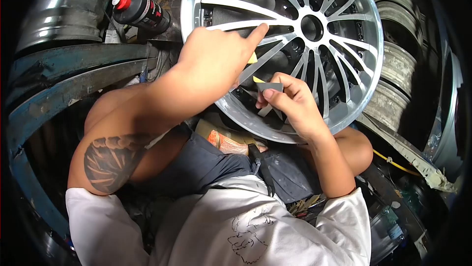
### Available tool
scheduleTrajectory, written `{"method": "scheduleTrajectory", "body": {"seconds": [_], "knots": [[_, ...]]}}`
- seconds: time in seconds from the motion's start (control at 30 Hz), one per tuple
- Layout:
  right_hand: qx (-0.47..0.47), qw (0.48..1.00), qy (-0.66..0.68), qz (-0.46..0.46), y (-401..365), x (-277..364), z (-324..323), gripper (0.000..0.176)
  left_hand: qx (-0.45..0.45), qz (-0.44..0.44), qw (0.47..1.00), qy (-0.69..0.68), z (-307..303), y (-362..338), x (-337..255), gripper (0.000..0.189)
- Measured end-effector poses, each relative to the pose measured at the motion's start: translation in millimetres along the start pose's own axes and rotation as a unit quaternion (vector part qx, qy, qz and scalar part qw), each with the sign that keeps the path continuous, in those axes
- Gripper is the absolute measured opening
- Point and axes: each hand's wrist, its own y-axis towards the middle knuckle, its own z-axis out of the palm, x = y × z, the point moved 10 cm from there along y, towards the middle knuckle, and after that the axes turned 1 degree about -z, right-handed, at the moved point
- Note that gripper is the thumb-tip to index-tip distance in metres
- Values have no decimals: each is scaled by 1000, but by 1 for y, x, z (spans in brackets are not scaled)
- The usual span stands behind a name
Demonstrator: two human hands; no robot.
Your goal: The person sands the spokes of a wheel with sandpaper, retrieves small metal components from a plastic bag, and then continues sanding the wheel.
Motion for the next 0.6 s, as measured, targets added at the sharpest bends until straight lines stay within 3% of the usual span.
{"method": "scheduleTrajectory", "body": {"seconds": [0.1, 0.27, 0.37, 0.5, 0.6], "knots": [[10, 989, 141, 48, -4, -7, 2, 17, 110, -48, 993, -5, 10, -7, -1, 106], [28, 985, 163, 54, -6, -7, 8, 19, 25, 23, 999, 10, 14, -6, -10, 103], [-20, 999, 30, 38, -5, 1, 0, 18, 35, 30, 999, 24, 14, -5, -7, 94], [-32, 995, -90, -8, -1, 15, 4, 16, 50, 0, 996, -78, -12, 3, 17, 78], [-65, 959, -233, -150, 6, 34, 13, 30, -82, 22, 993, -86, -40, 7, 32, 63]]}}
